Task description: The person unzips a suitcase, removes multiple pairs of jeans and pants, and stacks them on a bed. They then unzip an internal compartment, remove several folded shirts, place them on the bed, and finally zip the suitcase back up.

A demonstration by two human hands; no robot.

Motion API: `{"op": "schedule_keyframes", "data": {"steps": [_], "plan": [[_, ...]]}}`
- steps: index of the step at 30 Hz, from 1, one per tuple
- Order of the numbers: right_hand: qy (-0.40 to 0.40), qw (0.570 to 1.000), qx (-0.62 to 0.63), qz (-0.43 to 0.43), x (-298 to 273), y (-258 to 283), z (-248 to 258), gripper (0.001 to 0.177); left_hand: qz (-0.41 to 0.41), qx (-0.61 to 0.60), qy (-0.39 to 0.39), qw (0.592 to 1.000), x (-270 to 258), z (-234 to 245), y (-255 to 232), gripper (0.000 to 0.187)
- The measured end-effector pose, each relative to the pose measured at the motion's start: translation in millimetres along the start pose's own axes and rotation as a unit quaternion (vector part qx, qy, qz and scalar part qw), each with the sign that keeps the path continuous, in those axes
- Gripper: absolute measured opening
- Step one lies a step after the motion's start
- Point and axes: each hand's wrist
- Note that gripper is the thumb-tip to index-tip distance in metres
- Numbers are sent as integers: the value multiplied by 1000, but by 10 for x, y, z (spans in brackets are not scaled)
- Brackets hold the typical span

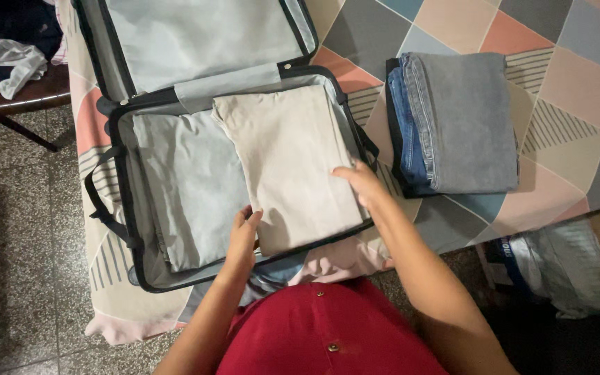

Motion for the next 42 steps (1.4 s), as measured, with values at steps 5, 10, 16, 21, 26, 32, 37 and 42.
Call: {"op": "schedule_keyframes", "data": {"steps": [5, 10, 16, 21, 26, 32, 37, 42], "plan": [[20, 994, 101, -22, -339, 459, 34, 46, 69, -123, 114, 983, -299, -75, -383, 67], [33, 986, 124, -105, -652, 148, 155, 44, 218, -212, 189, 934, -306, -107, -600, 57], [51, 989, 4, -137, -395, -83, 493, 43, 190, -185, 142, 954, -222, -258, -407, 52], [38, 996, -37, -75, -212, -92, 220, 47, 73, -90, 79, 990, -388, -344, -589, 47], [-56, 985, -102, 129, -574, 330, 91, 45, -48, -66, 119, 989, -780, -306, -950, 48], [-64, 969, -82, 226, -997, 987, 432, 45, -96, -82, 100, 987, -1425, -637, -1259, 50], [-147, 928, -45, 339, -1221, 1414, 1305, 55, -128, -102, 223, 961, -1673, -1408, -1326, 61], [-203, 904, -8, 377, -1290, 1679, 2354, 57, -246, -28, 335, 909, -1574, -2590, -1171, 66]]}}
Point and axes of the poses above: each hand's wrist, its own x-axis towards the middle knuckle, its own z-axis out of the back of the hand, y = z × x, and after that the axes turned 8 degrees about -y, right-handed
